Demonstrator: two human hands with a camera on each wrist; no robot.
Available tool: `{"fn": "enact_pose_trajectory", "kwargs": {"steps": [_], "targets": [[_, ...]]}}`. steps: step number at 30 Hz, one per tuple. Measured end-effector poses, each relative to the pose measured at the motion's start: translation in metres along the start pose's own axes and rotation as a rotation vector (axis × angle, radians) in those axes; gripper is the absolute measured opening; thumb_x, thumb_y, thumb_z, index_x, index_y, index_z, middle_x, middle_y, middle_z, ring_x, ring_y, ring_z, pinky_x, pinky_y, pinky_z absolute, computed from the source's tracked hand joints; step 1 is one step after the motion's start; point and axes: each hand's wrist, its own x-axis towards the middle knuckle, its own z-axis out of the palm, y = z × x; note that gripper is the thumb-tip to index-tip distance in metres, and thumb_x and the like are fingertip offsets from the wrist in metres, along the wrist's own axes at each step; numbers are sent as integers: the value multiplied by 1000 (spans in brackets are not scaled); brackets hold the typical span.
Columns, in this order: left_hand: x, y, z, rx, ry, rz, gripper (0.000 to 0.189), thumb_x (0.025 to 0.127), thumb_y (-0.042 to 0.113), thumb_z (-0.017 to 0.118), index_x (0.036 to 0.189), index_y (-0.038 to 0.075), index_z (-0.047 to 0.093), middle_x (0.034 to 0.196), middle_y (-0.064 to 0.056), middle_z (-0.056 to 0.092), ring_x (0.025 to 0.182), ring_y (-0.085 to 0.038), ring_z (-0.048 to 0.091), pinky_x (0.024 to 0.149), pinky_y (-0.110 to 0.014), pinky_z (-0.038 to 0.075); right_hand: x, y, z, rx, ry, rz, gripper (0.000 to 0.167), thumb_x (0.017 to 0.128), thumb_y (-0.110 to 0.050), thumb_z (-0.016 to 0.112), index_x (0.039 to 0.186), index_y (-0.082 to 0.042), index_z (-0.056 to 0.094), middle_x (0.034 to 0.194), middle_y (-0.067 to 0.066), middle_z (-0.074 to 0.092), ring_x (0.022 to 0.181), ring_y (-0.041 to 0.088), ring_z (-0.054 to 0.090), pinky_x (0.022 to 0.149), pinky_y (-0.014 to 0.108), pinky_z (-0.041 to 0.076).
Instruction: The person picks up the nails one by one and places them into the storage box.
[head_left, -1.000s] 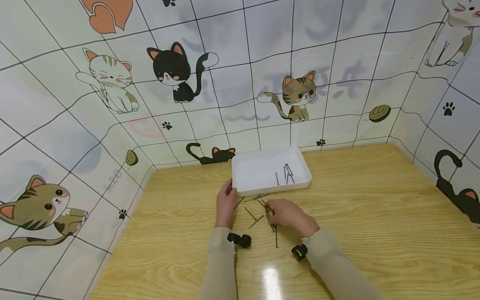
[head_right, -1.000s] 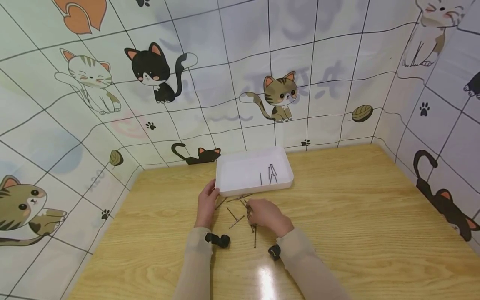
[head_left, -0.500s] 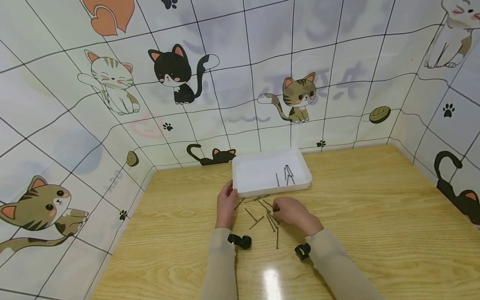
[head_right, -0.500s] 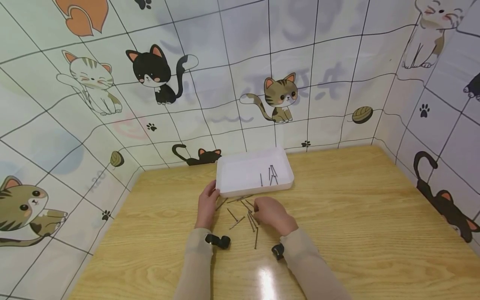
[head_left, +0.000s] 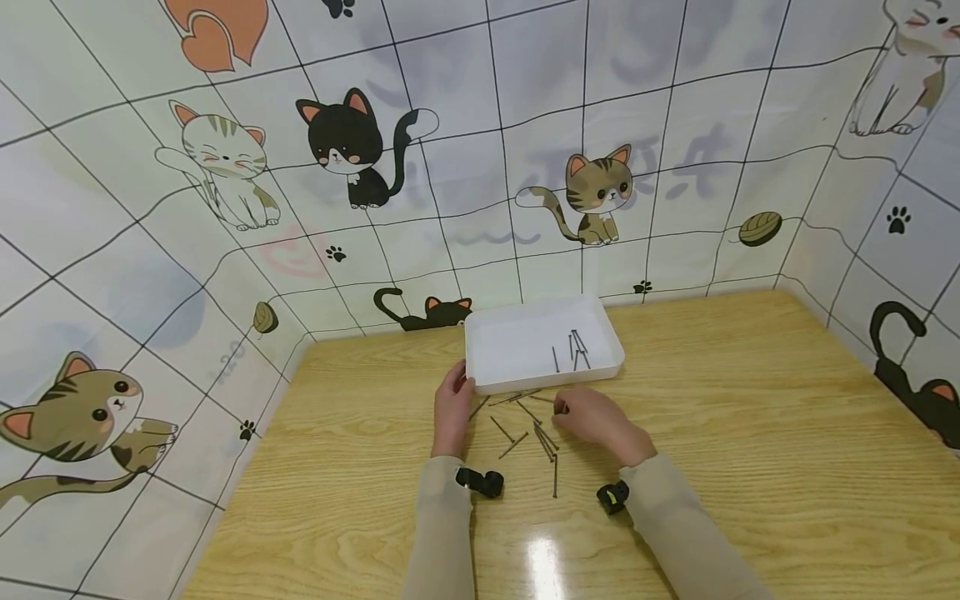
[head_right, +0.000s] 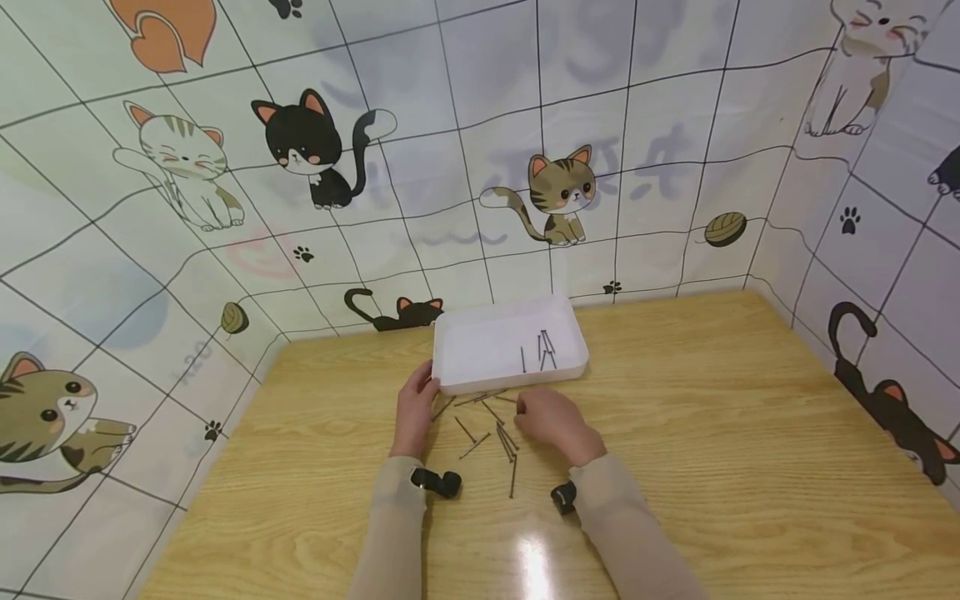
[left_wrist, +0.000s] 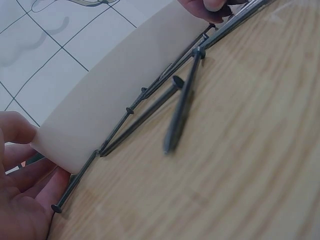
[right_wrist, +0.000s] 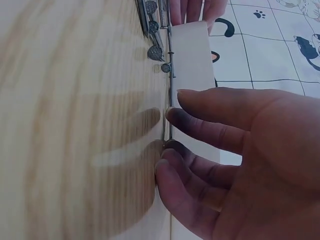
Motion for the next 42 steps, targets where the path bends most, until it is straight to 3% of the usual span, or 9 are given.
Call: {"fn": "enact_pose_trajectory", "kwargs": {"steps": [7, 12, 27, 34, 42], "targets": [[-2, -2, 2, 20, 26, 2, 42, 90, 18, 49, 132, 14, 44, 128, -3, 48, 114, -17, 45, 95, -37, 35, -2, 4, 2, -8, 47, -74, 12, 84, -15, 59, 94, -10, 65, 102, 8, 51, 84, 19, 52, 73, 37, 44], [-2, -4, 2, 30, 38, -4, 43, 90, 19, 49, 132, 16, 45, 127, 0, 49, 113, -14, 45, 94, -35, 35, -2, 2, 3, -3, 41, -100, 13, 84, -13, 59, 93, -8, 66, 98, 7, 52, 83, 19, 52, 72, 36, 44], [-2, -4, 2, 38, 39, -16, 42, 89, 21, 50, 131, 17, 46, 126, 1, 50, 112, -13, 45, 94, -34, 36, 1, -8, 10, 57, -58, -64, 17, 82, -19, 64, 97, -10, 66, 90, -2, 61, 75, 10, 53, 66, 32, 44], [-1, -4, 2, 28, 34, -16, 42, 90, 21, 50, 131, 18, 45, 126, 2, 49, 113, -13, 45, 94, -34, 35, 3, -14, 15, 11, -55, -58, 14, 79, -16, 67, 91, -12, 64, 83, -4, 58, 71, 10, 51, 62, 30, 42], [-1, -3, 2, 24, 41, -4, 42, 90, 20, 50, 132, 16, 45, 126, -1, 49, 113, -14, 45, 94, -34, 36, 0, -19, 13, 11, -31, -37, 6, 81, -11, 63, 87, -11, 64, 81, -2, 59, 66, 11, 49, 57, 29, 41]]}}
